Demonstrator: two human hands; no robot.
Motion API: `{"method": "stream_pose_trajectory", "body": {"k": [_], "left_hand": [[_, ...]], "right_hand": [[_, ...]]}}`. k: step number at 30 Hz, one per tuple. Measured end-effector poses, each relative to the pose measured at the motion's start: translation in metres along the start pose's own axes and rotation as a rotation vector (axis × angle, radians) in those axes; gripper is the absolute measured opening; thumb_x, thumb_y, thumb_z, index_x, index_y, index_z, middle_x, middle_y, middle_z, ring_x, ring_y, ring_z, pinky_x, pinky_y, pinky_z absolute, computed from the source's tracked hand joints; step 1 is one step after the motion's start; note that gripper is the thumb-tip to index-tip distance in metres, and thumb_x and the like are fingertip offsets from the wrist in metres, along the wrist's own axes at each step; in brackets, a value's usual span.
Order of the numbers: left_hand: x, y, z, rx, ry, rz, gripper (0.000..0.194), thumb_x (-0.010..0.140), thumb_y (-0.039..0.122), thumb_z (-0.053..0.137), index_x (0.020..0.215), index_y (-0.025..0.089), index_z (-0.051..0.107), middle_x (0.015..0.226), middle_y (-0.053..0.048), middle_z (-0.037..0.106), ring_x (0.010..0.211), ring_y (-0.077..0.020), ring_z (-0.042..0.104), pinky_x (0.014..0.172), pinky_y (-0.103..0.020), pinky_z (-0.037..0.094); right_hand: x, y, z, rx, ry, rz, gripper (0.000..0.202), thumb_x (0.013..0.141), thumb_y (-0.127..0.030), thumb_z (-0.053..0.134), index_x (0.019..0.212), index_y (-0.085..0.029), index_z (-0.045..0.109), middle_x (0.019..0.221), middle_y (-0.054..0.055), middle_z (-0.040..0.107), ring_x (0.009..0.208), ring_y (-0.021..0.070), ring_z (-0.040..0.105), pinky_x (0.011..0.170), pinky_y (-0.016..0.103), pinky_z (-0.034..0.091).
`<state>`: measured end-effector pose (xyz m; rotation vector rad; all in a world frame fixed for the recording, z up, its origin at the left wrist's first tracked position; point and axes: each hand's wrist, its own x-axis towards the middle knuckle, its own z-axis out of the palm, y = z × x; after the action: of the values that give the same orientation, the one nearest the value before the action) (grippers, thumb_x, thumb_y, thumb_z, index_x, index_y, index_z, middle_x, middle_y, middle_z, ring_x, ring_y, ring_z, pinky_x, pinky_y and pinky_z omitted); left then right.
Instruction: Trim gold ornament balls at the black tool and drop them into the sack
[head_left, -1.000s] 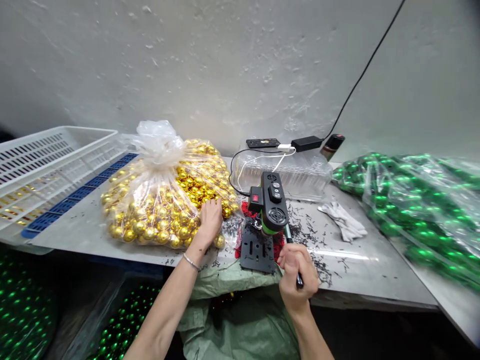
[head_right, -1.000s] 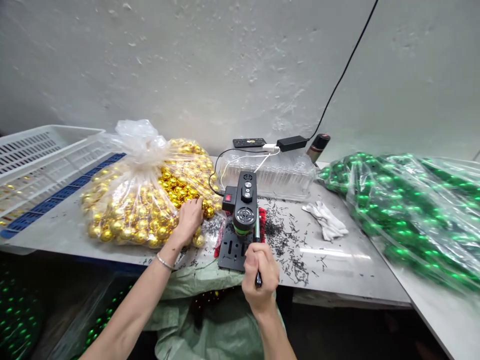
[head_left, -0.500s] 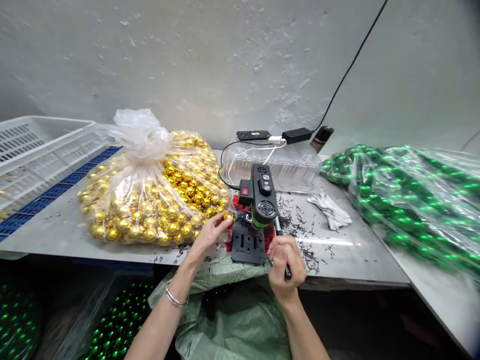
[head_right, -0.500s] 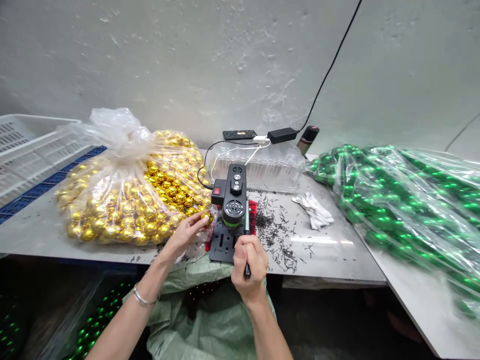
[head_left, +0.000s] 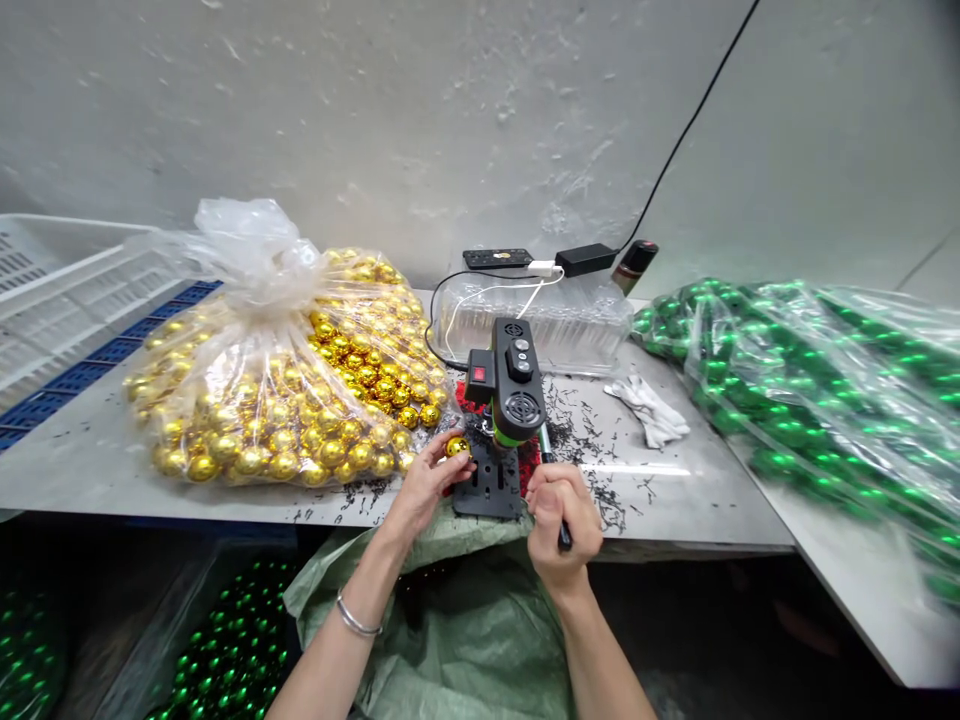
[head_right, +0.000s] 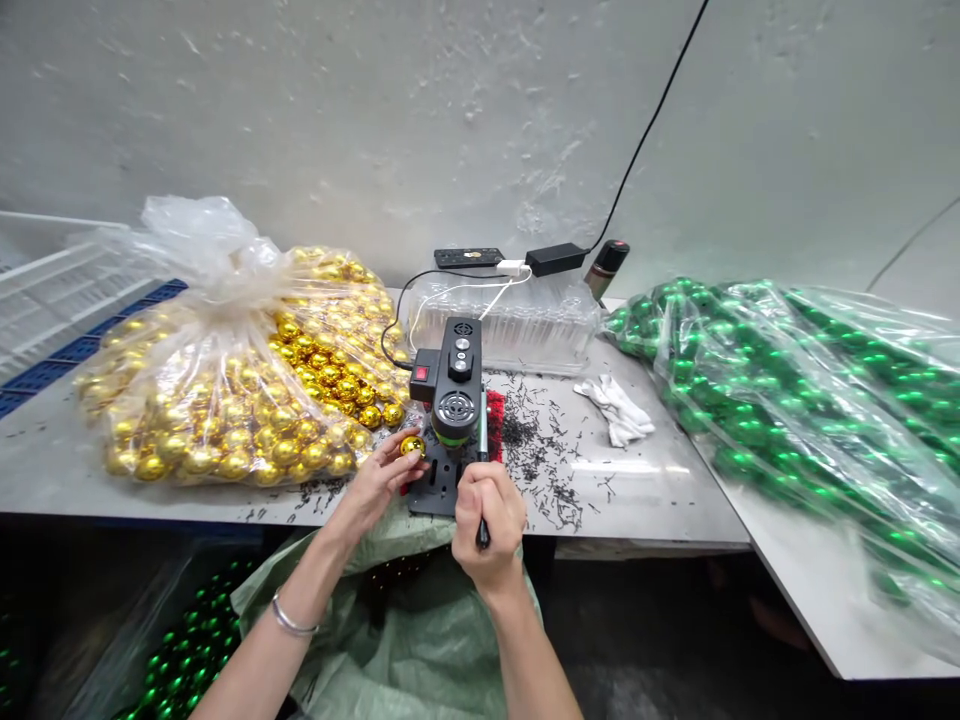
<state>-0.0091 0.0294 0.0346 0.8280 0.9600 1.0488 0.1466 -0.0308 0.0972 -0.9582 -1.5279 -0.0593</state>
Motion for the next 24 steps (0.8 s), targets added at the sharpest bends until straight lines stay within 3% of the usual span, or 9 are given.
{"method": "stream_pose_trajectory", "body": {"k": [4,8,13,18,24], "left_hand": [[-0.002,-0.002,-0.005,-0.154,0.029,-0.075,0.049,0.075,0.042,0.077,0.118,0.020,0.066,0.099,-0.005,0.071,0.086,-0.0150,0.070,0.082,-0.029,0.057],[0.002,-0.013,-0.002,-0.139,0.087,-0.078,0.049,0.071,0.039,0.082,0.113,0.018,0.069,0.098,-0.006,0.072,0.084,-0.0143,0.069,0.081,-0.029,0.058],[0.005,-0.024,0.007,0.222,0.087,0.099,0.049,0.076,0.044,0.075,0.115,0.016,0.068,0.102,-0.007,0.073,0.089,-0.0187,0.068,0.075,-0.030,0.056],[-0.001,-0.031,0.010,0.722,0.088,0.339,0.037,0.084,0.036,0.067,0.117,0.020,0.069,0.099,-0.008,0.073,0.087,-0.0218,0.066,0.082,-0.037,0.054],[-0.001,-0.040,0.014,0.973,0.059,0.573,0.031,0.090,0.035,0.062,0.118,0.021,0.067,0.110,-0.010,0.071,0.104,-0.0266,0.065,0.093,-0.043,0.051]], "right_hand": [[0.000,0.000,0.000,0.012,0.003,0.020,0.027,0.089,-0.004,0.044,0.069,-0.021,0.046,0.065,-0.001,0.049,0.064,0.0128,0.053,0.057,0.026,0.042],[0.001,-0.002,0.000,0.006,0.012,0.048,0.027,0.090,-0.005,0.044,0.068,-0.021,0.047,0.067,-0.001,0.050,0.062,0.0126,0.052,0.056,0.027,0.041],[0.002,-0.003,0.000,-0.006,0.006,0.037,0.027,0.090,-0.005,0.044,0.068,-0.021,0.046,0.066,-0.001,0.050,0.063,0.0127,0.053,0.057,0.027,0.042],[0.002,-0.002,-0.001,-0.004,0.000,0.040,0.027,0.090,-0.005,0.044,0.069,-0.020,0.047,0.067,-0.001,0.051,0.063,0.0124,0.052,0.058,0.027,0.042],[0.003,-0.003,-0.002,-0.017,-0.006,0.038,0.026,0.090,-0.007,0.044,0.068,-0.021,0.049,0.066,0.000,0.053,0.063,0.0138,0.054,0.057,0.028,0.043]]}}
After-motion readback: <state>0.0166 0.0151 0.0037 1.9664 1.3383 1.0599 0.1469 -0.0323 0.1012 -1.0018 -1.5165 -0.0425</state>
